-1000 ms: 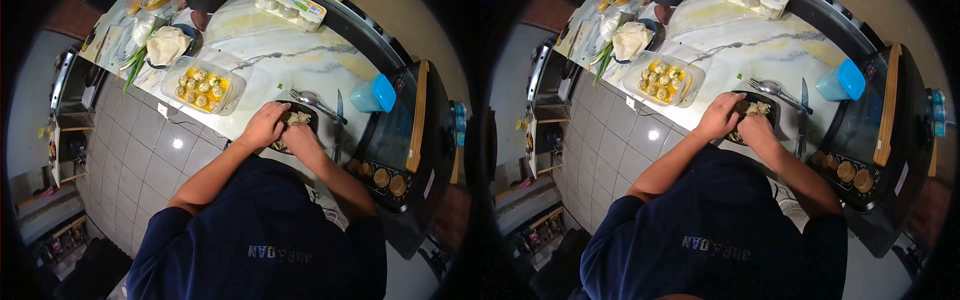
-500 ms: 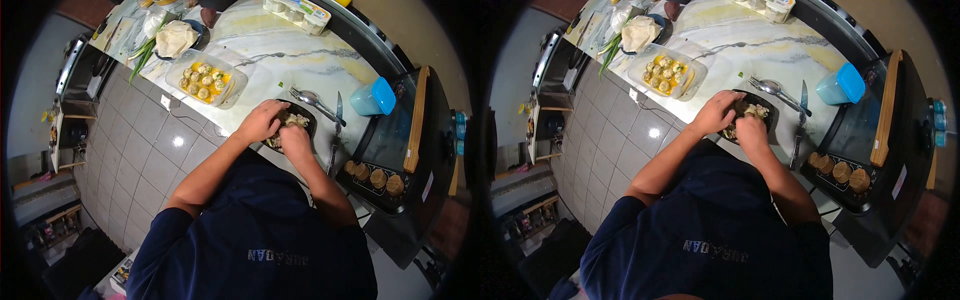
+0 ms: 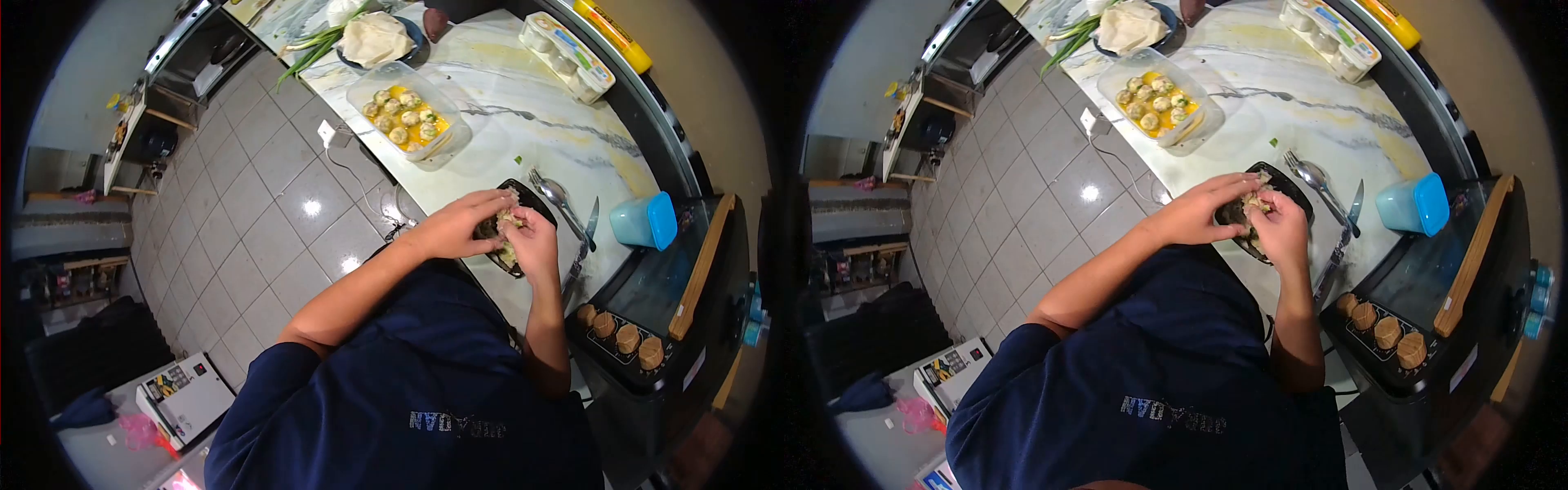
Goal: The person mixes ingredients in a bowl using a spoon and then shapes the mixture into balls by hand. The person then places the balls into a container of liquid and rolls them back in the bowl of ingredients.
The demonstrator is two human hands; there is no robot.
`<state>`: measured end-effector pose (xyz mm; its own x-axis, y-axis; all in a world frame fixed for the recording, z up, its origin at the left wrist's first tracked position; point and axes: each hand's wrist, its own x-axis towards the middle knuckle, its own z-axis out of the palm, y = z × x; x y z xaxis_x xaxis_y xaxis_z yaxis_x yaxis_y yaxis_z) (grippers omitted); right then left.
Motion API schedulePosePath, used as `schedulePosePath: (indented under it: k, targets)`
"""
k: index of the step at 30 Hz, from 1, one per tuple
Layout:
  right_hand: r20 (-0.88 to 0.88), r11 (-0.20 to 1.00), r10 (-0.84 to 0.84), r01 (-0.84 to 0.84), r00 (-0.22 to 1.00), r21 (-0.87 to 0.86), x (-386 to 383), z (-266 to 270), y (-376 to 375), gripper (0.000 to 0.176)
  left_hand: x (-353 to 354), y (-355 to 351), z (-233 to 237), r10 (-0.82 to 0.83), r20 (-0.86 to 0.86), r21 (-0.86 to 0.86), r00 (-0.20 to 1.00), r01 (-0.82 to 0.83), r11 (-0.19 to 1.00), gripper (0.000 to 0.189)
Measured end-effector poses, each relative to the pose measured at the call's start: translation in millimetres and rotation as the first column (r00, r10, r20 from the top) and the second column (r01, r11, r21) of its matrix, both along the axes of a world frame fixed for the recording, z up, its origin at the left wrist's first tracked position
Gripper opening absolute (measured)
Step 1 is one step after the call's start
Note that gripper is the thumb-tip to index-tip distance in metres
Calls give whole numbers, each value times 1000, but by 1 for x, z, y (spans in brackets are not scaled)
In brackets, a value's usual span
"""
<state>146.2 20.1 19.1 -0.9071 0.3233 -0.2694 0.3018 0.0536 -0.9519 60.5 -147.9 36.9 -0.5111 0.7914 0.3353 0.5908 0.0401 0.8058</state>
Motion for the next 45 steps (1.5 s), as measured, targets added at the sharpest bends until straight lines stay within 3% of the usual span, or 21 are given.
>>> schedulePosePath:
  k: [1,3,5,7,11,12,19,23,25,26,30,32,35,39,43,45]
  targets:
    - [12,982,-10,12,1000,-187,0,2,-2,25,2,0,1,12,-1,-2,1000,-12,1000,59]
    - [42,976,25,-16,999,-216,0,9,-6,26,2,1,6,-7,89,-125,996,18,992,60]
    - [53,929,12,9,999,-371,0,13,-10,27,2,0,14,15,48,-116,999,-9,993,56]
    - [32,921,1,12,999,-390,-3,20,-12,28,1,-2,19,47,102,-148,994,-32,989,50]
    - [-10,910,-1,-3,1000,-414,0,36,-13,31,-3,0,10,66,2,-120,998,-65,991,44]
    - [-11,910,-8,3,1000,-415,0,35,-13,31,-5,2,19,48,24,-181,999,-43,982,44]
    - [86,930,-222,238,971,-279,12,21,-7,27,12,28,1,18,-117,-92,993,-29,995,44]
    - [75,886,-269,277,960,-372,24,23,-9,28,15,29,-6,0,-112,-114,994,-13,993,44]
    - [106,739,-327,324,939,-591,29,18,-7,30,12,30,-3,-27,-112,-122,993,13,992,44]
    - [120,611,-308,293,944,-736,31,12,0,28,12,30,-1,-46,-119,-123,992,32,992,42]
    - [85,571,-381,306,921,-761,33,10,-7,30,11,35,-4,-102,-160,-114,982,84,990,37]
    - [53,484,-401,260,915,-835,35,-4,-5,31,12,38,-6,-98,-166,-83,981,85,993,35]
    - [8,470,-379,200,925,-860,38,2,-5,29,13,44,-7,-96,-178,-32,979,92,995,34]
    - [11,560,-465,304,885,-771,36,8,-12,30,10,49,-9,-116,-151,-35,982,112,993,33]
    - [23,546,-523,355,852,-759,40,2,-11,30,7,54,-13,-137,-190,-10,972,138,990,31]
    - [64,463,-555,371,830,-805,42,10,-11,27,9,57,-14,-110,-174,-36,979,105,994,32]
